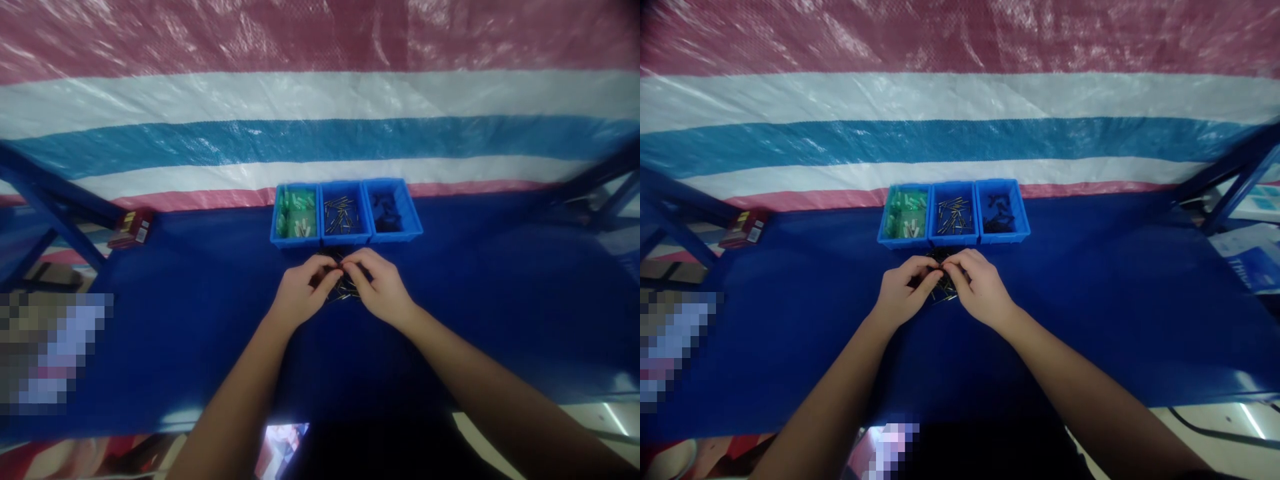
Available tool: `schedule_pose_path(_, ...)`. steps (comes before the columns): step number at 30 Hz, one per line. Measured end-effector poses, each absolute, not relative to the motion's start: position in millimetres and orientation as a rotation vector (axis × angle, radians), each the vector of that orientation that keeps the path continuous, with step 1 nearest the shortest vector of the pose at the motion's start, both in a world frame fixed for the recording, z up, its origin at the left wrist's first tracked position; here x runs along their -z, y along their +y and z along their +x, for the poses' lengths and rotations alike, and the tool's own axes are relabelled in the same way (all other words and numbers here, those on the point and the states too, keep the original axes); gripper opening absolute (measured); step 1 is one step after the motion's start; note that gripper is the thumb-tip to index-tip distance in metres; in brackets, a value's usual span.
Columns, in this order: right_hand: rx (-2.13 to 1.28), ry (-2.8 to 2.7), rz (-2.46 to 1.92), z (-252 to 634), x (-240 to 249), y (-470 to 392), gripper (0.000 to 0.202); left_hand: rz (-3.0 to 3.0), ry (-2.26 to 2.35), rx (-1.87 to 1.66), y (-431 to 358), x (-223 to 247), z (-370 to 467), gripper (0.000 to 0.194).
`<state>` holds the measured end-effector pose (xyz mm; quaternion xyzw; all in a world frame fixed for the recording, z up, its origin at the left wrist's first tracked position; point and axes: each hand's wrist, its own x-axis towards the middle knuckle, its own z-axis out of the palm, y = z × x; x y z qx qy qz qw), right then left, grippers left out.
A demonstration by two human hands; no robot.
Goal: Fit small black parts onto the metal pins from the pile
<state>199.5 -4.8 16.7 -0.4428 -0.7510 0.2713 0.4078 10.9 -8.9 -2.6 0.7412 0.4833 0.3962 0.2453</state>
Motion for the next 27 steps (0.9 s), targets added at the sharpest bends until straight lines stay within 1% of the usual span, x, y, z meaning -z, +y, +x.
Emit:
schedule_pose_path(2,-0.708,-1.843,-1.165,199.4,-16.4,-4.7,0.014,2.032,1.317,-1.096,-9.3,2.4,11.4,0.018)
schedule_pose_path(6,-0.797,-1.633,-1.225,198.6,-13.7,-3.4,0.007,2.056,1.327,-1.079,-9.1,2.4,11.3,0.014)
schedule_pose_path(17,-0.980,-1.210,-1.149,202.6,-12.7,6.9,0.014,2.063,1.338,-1.073,-8.7,3.3,11.8,0.013)
schedule_pose_path(24,-1.035,-1.107,-1.106,206.9,-10.6,11.0,0.014,2.058,1.331,-1.075,-8.4,2.8,11.9,0.013)
schedule_pose_path(27,-1.056,-1.143,-1.125,205.4,-11.8,9.5,0.015,2.055,1.339,-1.076,-8.6,2.9,12.2,0.014)
